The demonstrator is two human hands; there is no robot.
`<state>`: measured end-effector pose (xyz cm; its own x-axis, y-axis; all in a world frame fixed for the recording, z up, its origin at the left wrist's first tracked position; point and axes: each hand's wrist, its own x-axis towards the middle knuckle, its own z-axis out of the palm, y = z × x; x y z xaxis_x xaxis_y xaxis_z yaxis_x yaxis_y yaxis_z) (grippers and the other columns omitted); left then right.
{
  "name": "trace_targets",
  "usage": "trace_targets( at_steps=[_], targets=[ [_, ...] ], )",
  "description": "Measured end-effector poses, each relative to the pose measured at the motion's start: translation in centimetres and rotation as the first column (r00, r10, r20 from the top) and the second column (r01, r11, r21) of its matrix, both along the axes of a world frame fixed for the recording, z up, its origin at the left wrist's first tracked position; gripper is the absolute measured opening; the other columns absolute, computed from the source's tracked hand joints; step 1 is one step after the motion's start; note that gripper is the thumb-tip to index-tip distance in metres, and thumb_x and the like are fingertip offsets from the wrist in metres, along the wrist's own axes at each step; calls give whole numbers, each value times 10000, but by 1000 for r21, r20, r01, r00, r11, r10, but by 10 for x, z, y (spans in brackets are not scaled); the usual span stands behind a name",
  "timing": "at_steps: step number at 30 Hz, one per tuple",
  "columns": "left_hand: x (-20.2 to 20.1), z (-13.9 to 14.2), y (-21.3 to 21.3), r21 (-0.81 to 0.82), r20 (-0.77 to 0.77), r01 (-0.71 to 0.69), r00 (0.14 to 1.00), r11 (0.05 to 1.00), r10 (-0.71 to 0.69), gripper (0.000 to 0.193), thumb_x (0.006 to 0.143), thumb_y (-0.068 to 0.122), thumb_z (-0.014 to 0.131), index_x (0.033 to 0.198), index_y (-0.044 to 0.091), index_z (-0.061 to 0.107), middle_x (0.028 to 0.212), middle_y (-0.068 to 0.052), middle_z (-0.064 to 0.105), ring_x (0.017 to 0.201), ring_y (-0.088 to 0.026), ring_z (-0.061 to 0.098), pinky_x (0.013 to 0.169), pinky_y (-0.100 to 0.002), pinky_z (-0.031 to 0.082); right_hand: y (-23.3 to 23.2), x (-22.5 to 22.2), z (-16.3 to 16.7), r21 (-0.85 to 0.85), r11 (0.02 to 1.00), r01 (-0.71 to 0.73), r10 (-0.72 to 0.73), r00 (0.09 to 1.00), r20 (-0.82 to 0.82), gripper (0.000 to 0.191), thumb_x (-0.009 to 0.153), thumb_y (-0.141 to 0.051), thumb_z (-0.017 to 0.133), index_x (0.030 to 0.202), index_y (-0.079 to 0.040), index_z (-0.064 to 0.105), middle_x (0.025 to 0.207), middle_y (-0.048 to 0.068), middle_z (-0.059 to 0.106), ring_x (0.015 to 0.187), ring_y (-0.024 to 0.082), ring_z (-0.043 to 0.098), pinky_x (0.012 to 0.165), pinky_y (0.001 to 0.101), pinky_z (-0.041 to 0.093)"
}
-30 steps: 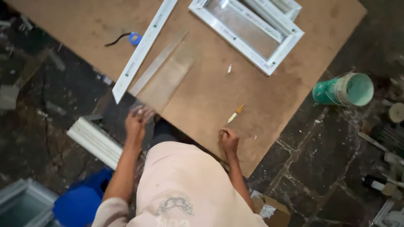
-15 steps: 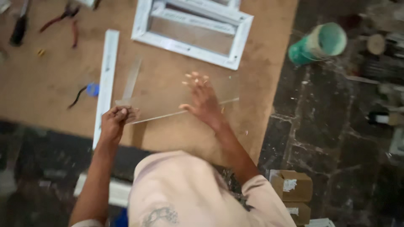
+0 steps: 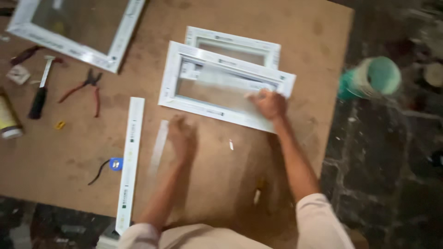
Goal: The person measures a flat glass pane on a workbench with a tape measure, marks the glass with a marker, and scores the glass with a handheld cutter. They then handle a window frame on the bench, cut a small piece of tape, and carry glass pieces across the workshop.
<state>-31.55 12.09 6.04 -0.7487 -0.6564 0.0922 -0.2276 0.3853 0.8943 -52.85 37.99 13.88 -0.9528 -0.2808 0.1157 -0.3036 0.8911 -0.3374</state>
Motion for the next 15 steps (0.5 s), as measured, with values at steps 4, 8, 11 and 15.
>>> trace_targets(
  at_steps=[4, 8, 11, 15],
  targets=[
    [-2, -40, 30, -578, 54, 241, 965, 779, -258, 662, 959, 288, 671, 1481, -33, 418, 1552, -310, 384, 1462, -519, 310, 1229, -647, 171, -23, -85, -14, 16, 1000, -24, 26, 992, -127, 713, 850, -755, 731, 665, -74, 629, 634, 156, 641, 604, 396, 624, 542, 508, 474],
    [-1, -61, 32, -535, 158, 330, 943, 778, -292, 676, 993, 337, 641, 1498, -40, 397, 1589, -313, 346, 1498, -499, 293, 1246, -641, 170, -62, -135, -29, 33, 994, -105, 108, 983, -146, 733, 863, -737, 750, 630, -56, 613, 583, 154, 611, 574, 378, 613, 541, 496, 467],
    [0, -69, 32, -487, 276, 408, 911, 772, -307, 683, 981, 360, 622, 1476, -57, 406, 1560, -337, 352, 1472, -512, 299, 1234, -641, 182, -86, -155, -43, 37, 986, -165, 167, 984, -64, 711, 857, -715, 758, 621, -59, 618, 571, 146, 600, 564, 370, 603, 515, 497, 453],
    [2, -76, 33, -466, 266, 405, 912, 787, -313, 676, 990, 373, 615, 1466, -66, 424, 1555, -342, 354, 1473, -508, 300, 1243, -629, 187, -106, -166, -60, 18, 980, -199, 200, 978, -67, 688, 861, -705, 767, 638, -67, 642, 585, 138, 610, 561, 353, 612, 522, 479, 464]
  ],
)
